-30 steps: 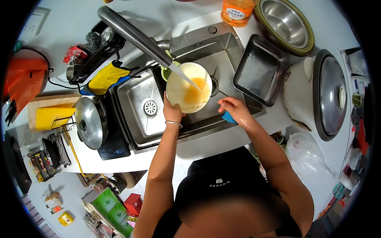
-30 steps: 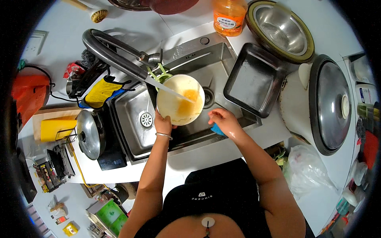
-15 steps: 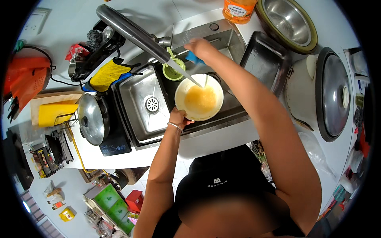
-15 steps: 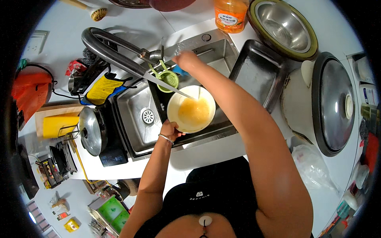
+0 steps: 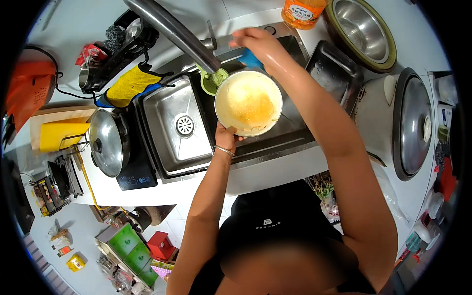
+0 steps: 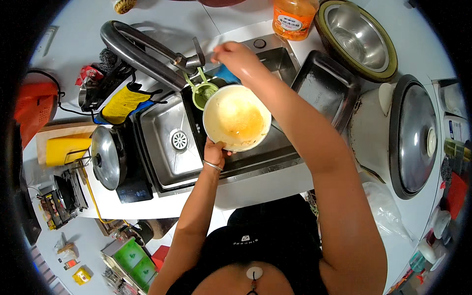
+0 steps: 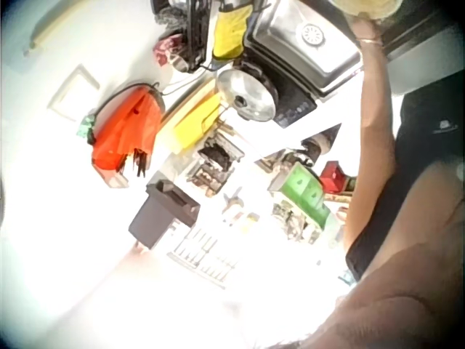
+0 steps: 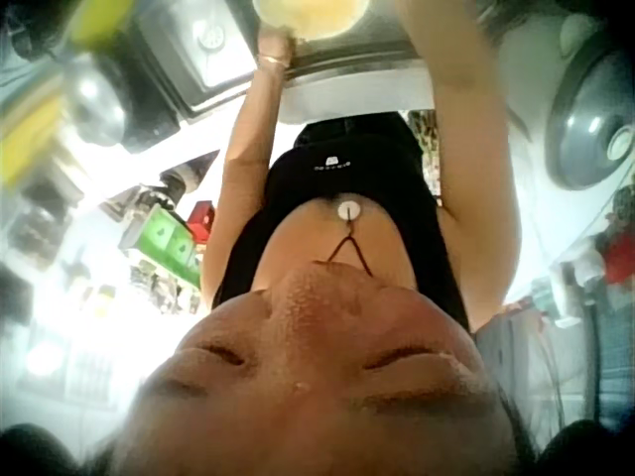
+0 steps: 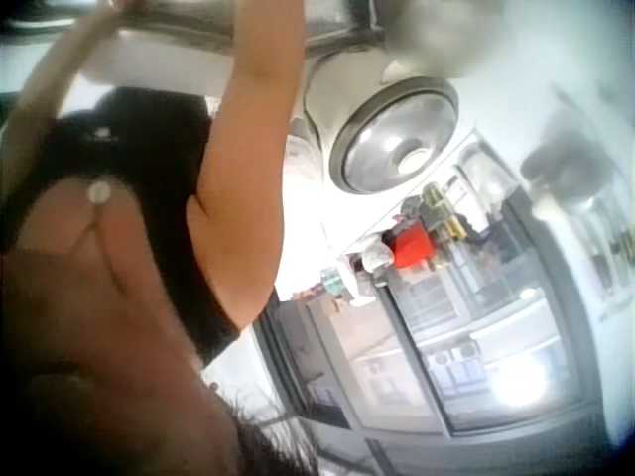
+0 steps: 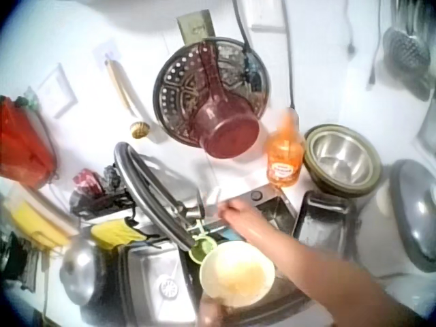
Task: The person washes a metal tray and a ceramic bowl in a kitchen sink by hand using a sponge and soap.
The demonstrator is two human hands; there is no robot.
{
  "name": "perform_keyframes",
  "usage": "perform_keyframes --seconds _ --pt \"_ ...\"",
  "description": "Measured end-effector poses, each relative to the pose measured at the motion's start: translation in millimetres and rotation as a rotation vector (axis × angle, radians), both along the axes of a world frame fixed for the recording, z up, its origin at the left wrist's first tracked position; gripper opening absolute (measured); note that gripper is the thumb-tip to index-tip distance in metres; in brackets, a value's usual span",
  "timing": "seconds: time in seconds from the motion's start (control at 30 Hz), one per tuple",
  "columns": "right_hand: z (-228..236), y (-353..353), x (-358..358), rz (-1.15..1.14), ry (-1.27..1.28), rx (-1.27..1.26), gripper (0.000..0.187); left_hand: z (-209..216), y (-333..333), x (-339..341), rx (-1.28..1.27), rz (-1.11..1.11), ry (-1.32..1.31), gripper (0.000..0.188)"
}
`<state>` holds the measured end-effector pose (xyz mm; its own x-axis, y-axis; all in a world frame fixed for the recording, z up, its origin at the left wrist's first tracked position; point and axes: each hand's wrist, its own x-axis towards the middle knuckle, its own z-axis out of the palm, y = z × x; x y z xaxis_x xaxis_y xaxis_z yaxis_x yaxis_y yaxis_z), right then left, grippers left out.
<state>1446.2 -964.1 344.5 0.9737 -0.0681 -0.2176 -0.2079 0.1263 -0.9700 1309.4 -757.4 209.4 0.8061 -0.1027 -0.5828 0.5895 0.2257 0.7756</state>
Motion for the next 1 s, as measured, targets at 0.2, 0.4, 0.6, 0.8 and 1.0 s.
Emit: perform_keyframes --seconds 0.2,0.4,0.6,0.8,1.0 --pt "-13 -25 -113 -0.039 -0.014 0.194 0.023 30 12 13 0.235 -0.297 0.039 0.031" --pt "-46 -42 -192 -0.094 0.214 0.260 0.021 32 19 39 0.668 -0.560 0.145 0.027" --pt "-60 -60 -229 -0.159 0.346 0.261 0.019 20 6 70 0.829 -0.679 0.263 0.026" --pt "-82 -61 -244 -0.215 0.366 0.272 0.019 14 -48 107 1.572 -2.244 -0.424 0.029" --pt "-89 -63 -249 -0.235 0.433 0.474 0.024 6 -88 111 1.715 -1.919 -0.295 0.043"
